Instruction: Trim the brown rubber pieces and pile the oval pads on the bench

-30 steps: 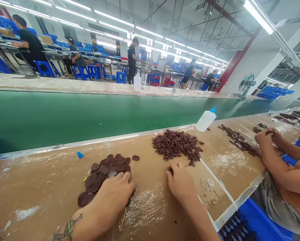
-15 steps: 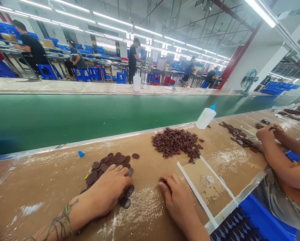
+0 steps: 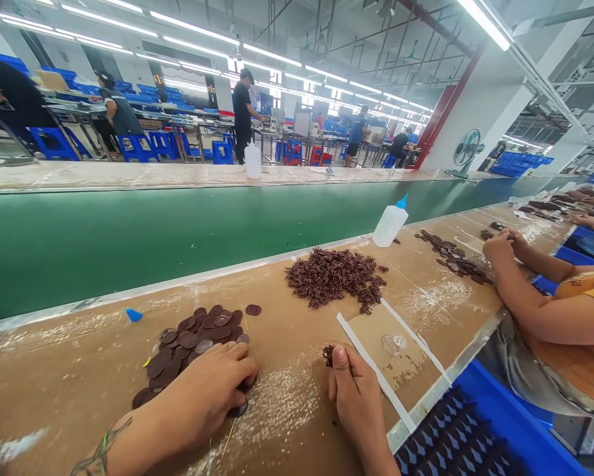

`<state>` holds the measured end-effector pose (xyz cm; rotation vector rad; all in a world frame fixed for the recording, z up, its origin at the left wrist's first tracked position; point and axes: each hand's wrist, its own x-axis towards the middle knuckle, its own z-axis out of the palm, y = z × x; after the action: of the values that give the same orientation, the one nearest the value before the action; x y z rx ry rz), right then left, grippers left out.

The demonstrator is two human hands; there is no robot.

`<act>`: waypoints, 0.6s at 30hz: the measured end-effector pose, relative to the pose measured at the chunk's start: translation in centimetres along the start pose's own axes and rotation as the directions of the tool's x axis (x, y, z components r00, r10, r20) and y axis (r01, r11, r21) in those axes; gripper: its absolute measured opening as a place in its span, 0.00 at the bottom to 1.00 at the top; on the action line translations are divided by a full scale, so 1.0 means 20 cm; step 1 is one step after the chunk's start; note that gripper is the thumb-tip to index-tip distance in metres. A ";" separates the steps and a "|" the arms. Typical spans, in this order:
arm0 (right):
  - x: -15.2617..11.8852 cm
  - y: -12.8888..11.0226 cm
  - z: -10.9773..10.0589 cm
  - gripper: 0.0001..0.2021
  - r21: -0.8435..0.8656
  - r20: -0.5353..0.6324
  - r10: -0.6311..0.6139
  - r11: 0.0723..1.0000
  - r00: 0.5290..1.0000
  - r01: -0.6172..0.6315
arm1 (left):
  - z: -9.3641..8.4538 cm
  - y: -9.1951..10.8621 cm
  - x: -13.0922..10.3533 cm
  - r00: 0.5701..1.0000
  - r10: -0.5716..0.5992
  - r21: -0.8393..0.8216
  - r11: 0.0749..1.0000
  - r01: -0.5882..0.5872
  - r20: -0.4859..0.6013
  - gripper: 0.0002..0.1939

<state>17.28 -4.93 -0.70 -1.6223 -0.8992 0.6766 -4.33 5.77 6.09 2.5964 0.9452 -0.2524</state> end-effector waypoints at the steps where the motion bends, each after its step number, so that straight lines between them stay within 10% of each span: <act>1: 0.00 0.00 0.00 0.23 0.032 -0.009 0.019 0.999 1.000 -0.018 | 0.00 0.00 0.00 1.000 -0.016 -0.003 1.000 0.016 0.001 0.13; 18: -0.11 -0.01 0.09 0.20 0.298 -0.095 0.018 0.955 0.995 0.011 | 0.10 -0.03 0.03 0.960 0.025 -0.269 0.958 -0.103 -0.278 0.17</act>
<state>14.70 -5.79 -1.02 -1.3742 -0.6872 0.6944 -4.35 5.83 3.79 2.4270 0.9070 0.2478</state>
